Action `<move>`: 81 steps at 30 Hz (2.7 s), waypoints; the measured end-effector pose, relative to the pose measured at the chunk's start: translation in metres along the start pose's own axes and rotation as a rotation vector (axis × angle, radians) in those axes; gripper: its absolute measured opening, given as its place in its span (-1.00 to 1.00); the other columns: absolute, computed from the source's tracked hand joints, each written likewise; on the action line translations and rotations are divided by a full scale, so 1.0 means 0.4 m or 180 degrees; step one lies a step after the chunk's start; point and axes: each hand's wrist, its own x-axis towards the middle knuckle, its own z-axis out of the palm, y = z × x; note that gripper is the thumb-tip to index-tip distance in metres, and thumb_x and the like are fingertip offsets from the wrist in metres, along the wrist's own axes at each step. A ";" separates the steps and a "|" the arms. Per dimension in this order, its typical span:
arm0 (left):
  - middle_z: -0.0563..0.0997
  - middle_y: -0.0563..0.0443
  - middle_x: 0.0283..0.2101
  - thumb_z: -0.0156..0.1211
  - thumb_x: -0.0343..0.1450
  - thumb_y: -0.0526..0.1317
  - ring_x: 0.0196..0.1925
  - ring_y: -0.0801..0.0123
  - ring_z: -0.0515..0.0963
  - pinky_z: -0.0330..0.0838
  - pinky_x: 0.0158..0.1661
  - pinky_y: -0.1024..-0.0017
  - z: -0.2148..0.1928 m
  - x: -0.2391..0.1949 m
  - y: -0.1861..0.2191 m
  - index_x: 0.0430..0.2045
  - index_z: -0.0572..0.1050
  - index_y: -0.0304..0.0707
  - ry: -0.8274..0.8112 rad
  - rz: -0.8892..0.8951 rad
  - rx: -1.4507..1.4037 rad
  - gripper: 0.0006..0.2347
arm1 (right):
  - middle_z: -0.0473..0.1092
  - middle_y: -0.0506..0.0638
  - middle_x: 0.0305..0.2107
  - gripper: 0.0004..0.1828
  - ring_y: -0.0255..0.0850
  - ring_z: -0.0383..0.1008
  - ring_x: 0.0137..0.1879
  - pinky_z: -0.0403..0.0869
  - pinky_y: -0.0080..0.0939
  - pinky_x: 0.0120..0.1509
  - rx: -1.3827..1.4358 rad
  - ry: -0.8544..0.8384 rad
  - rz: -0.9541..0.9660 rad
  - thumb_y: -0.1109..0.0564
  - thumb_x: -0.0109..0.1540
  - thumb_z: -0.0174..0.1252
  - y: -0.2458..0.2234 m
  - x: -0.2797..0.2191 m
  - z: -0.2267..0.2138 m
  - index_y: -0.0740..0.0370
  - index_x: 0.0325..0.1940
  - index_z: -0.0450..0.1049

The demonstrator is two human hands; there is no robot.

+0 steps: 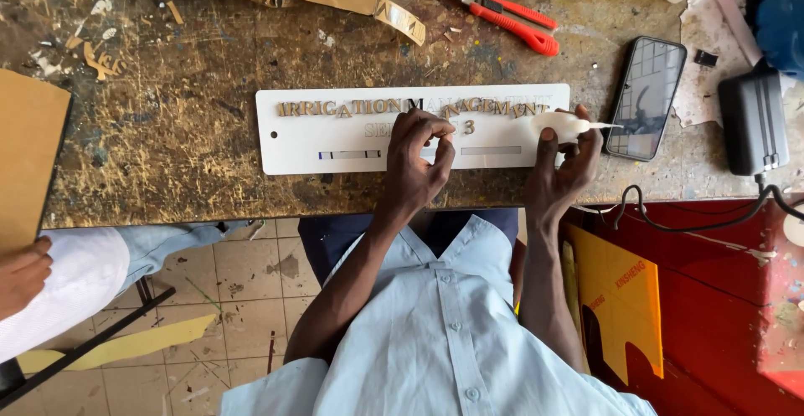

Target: The person is assembling a sign by aligning and gluing individual letters onto a white board at a workbench.

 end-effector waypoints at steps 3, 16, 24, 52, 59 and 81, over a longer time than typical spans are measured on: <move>0.49 0.10 -0.27 0.23 0.47 -0.47 -0.19 0.29 0.52 0.53 -0.13 0.31 0.013 -0.007 0.002 -0.18 0.63 -0.12 0.0054 -0.0012 -0.0080 -0.81 | 0.44 0.32 0.17 -0.47 0.06 0.57 0.20 0.61 0.11 0.25 0.0128 -0.0088 -0.0020 -0.04 0.64 0.22 0.002 0.000 -0.007 0.34 0.56 0.31; 0.46 0.12 -0.24 0.19 0.49 -0.49 -0.18 0.28 0.51 0.54 -0.15 0.31 0.037 -0.022 0.025 -0.16 0.59 -0.10 0.0059 0.0073 -0.0261 -0.80 | 0.49 0.31 0.01 -0.39 0.03 0.62 0.08 0.62 0.22 0.15 0.0407 -0.0977 0.0187 -0.18 0.61 0.16 -0.037 -0.079 -0.004 0.39 0.52 0.40; 0.51 0.14 -0.25 0.27 0.49 -0.46 -0.19 0.33 0.53 0.57 -0.16 0.35 0.050 -0.030 -0.012 -0.16 0.63 -0.10 0.0140 0.0082 -0.0499 -0.82 | 0.48 0.35 0.01 -0.28 0.05 0.58 0.05 0.62 0.24 0.19 0.0617 -0.1272 0.0173 -0.28 0.65 0.04 0.020 -0.019 -0.007 0.43 0.58 0.31; 0.53 0.01 -0.17 0.35 0.56 -0.44 -0.06 0.07 0.58 0.55 0.01 0.11 -0.158 -0.054 -0.039 0.02 0.62 -0.15 -0.1317 0.0081 0.0229 -0.80 | 0.62 0.36 0.01 -0.44 0.25 0.71 0.14 0.61 0.37 0.25 0.0914 -0.2160 -0.0104 -0.01 0.58 0.10 -0.049 -0.079 0.044 0.46 0.53 0.28; 0.52 0.02 -0.14 0.37 0.56 -0.44 -0.01 0.09 0.60 0.57 0.05 0.13 -0.167 -0.055 -0.036 0.03 0.60 -0.17 -0.1399 0.0206 0.0421 -0.80 | 0.63 0.39 0.03 -0.44 0.17 0.68 0.20 0.58 0.33 0.33 0.1156 -0.2028 0.0025 -0.01 0.60 0.07 -0.044 -0.075 0.051 0.47 0.54 0.24; 0.71 0.06 -0.13 0.40 0.56 -0.33 0.02 0.10 0.70 0.59 0.12 0.14 -0.180 -0.076 -0.039 -0.05 0.70 -0.08 -0.1371 -0.0259 -0.0367 -0.87 | 0.63 0.40 0.01 -0.39 0.14 0.70 0.16 0.61 0.21 0.29 0.1172 -0.1923 -0.0004 -0.01 0.60 0.13 -0.090 -0.068 0.069 0.52 0.57 0.27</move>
